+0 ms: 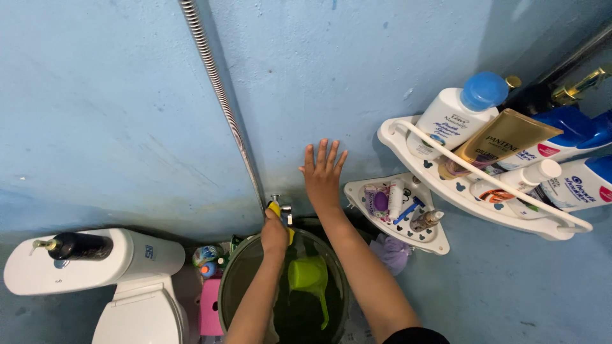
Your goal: The person wipes a metal shower hose and faucet with a yellow cloth in a small bathroom. They scrub the hose lengthwise and then clean the faucet and surrounding wall area.
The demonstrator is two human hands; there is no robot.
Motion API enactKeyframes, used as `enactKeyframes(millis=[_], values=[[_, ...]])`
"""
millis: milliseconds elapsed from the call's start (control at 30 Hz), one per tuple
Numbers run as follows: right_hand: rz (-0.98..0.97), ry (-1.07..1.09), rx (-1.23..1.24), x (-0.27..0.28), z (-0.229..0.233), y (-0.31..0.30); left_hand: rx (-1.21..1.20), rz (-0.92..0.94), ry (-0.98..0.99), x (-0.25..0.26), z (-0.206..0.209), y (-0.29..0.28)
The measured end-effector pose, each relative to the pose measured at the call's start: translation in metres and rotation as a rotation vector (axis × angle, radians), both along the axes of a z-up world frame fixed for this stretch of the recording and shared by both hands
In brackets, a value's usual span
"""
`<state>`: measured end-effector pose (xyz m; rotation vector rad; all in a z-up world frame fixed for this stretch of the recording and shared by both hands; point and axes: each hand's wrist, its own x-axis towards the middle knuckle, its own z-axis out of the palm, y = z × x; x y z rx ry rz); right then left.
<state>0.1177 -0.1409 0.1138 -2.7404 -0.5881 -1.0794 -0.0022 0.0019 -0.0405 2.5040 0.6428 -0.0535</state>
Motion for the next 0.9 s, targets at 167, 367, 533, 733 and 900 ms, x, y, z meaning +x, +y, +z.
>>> enactKeyframes(millis=[167,367,533,733,900], values=[[-0.036,0.007,-0.029,-0.004,0.008,0.0,-0.132,-0.026,0.186,-0.022,0.034,0.008],[0.053,0.418,0.093,-0.073,0.074,0.001,-1.114,0.289,-0.126,-0.066,0.021,0.031],[0.4,1.077,0.376,-0.154,-0.004,0.002,-1.588,0.319,-0.073,-0.092,0.085,0.027],[0.578,1.13,0.511,-0.174,-0.047,0.014,-1.863,0.202,0.04,-0.111,0.116,0.031],[0.563,1.162,0.462,-0.157,-0.044,0.02,-1.931,0.084,-0.001,-0.12,0.105,0.045]])
